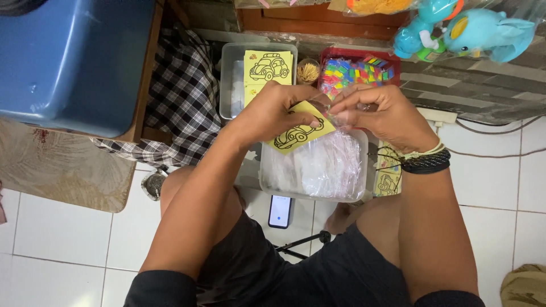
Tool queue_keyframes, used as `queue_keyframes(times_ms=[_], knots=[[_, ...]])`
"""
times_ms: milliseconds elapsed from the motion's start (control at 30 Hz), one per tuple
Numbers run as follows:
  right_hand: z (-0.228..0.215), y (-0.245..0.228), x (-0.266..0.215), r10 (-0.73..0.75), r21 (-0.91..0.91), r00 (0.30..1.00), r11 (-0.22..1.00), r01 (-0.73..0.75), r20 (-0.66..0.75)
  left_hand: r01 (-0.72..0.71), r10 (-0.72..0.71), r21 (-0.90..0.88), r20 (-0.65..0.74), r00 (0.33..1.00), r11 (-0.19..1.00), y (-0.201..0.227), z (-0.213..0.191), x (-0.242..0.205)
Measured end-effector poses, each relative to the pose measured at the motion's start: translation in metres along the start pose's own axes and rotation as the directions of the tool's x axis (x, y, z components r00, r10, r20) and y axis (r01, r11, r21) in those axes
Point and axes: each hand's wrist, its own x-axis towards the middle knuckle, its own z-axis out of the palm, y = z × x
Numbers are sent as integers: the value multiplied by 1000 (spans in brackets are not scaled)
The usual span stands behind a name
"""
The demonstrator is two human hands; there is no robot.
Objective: The person packages small cartoon-themed cards into plastic bags, sealing them by hand.
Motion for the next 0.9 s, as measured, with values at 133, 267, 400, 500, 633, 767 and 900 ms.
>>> queue_keyframes(times_ms=[133, 267, 400, 500, 633, 767, 900], knots=[[6, 5, 3, -16, -102, 999, 995, 20, 36, 18, -18, 26, 15, 1000, 1000, -5, 7, 3], [10, 10, 8, -91, -158, 996, 983, 90, 1, 72, -73, 64, 13, 997, 995, -9, 9, 7], [4, 22, 11, -168, -99, 980, 982, 158, -103, 244, -251, 96, 70, 965, 965, -7, -4, 5], [-3, 22, 12, -205, -201, 970, 963, 177, -128, 294, -317, 218, 78, 945, 931, -18, -8, 5], [-8, 20, 7, -205, -273, 973, 947, 168, -111, 300, -319, 203, 64, 946, 932, -19, -4, 7], [-3, 15, 8, -202, -277, 975, 946, 171, -88, 282, -294, 175, 44, 955, 943, -14, -2, 6], [2, 14, 9, -126, -243, 989, 965, 103, -82, 271, -278, 148, 27, 960, 951, -15, 3, 7]])
